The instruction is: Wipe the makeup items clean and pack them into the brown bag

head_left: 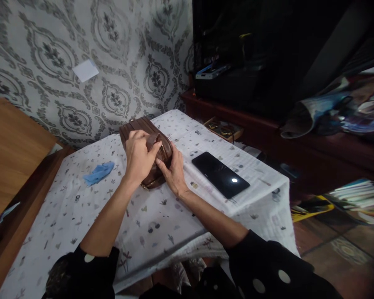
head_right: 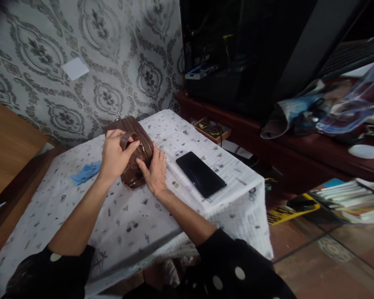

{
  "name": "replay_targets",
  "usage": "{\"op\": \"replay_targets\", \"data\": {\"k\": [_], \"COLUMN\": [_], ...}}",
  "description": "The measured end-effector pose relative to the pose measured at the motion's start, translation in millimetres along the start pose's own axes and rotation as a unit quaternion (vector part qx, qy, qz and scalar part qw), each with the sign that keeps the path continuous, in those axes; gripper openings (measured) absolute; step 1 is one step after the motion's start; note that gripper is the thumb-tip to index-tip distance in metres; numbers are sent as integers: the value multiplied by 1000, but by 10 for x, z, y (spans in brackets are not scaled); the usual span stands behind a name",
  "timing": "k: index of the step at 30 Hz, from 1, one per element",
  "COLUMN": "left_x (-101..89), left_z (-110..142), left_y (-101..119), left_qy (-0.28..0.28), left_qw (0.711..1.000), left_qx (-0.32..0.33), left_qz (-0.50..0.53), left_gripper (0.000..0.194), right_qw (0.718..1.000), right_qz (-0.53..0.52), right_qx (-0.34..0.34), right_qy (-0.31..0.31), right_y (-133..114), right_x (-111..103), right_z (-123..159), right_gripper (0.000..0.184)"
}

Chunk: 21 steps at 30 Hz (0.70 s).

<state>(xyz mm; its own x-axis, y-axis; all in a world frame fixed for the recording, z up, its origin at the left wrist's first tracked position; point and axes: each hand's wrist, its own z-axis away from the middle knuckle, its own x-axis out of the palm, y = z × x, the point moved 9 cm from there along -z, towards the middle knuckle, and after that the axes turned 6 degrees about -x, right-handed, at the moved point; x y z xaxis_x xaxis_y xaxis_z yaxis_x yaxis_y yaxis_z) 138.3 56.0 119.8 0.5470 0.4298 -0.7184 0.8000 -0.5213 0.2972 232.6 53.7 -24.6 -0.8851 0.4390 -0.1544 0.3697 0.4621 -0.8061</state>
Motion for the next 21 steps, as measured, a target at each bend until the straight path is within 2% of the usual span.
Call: {"op": "replay_targets", "data": {"k": [4,13,16,18,21], "left_x": [34,61,-63,-199,-366], "left_z": [16,105,139,169,223], "left_y": [-54,17,17,-24,-136], "left_qy": [-8,-46,-55,-47,-37], "left_qw": [999,998,998,999,999], "left_qx": [-20,-4,10,8,-13], "left_qz": [27,30,21,6,-21], "left_gripper": [10,9,4,12,7], "right_qw": [1000,1000,1000,1000,999], "right_qz": [0,-6,-8,-11,-14], "right_qx": [4,11,9,13,16], "right_qy": [5,-5,-13,-24,-37], "right_y": [3,21,4,-1,-1], "right_x": [9,22,11,14,25], "right_z": [-1,0,2,5,4], "right_gripper": [77,80,82,90,105]}}
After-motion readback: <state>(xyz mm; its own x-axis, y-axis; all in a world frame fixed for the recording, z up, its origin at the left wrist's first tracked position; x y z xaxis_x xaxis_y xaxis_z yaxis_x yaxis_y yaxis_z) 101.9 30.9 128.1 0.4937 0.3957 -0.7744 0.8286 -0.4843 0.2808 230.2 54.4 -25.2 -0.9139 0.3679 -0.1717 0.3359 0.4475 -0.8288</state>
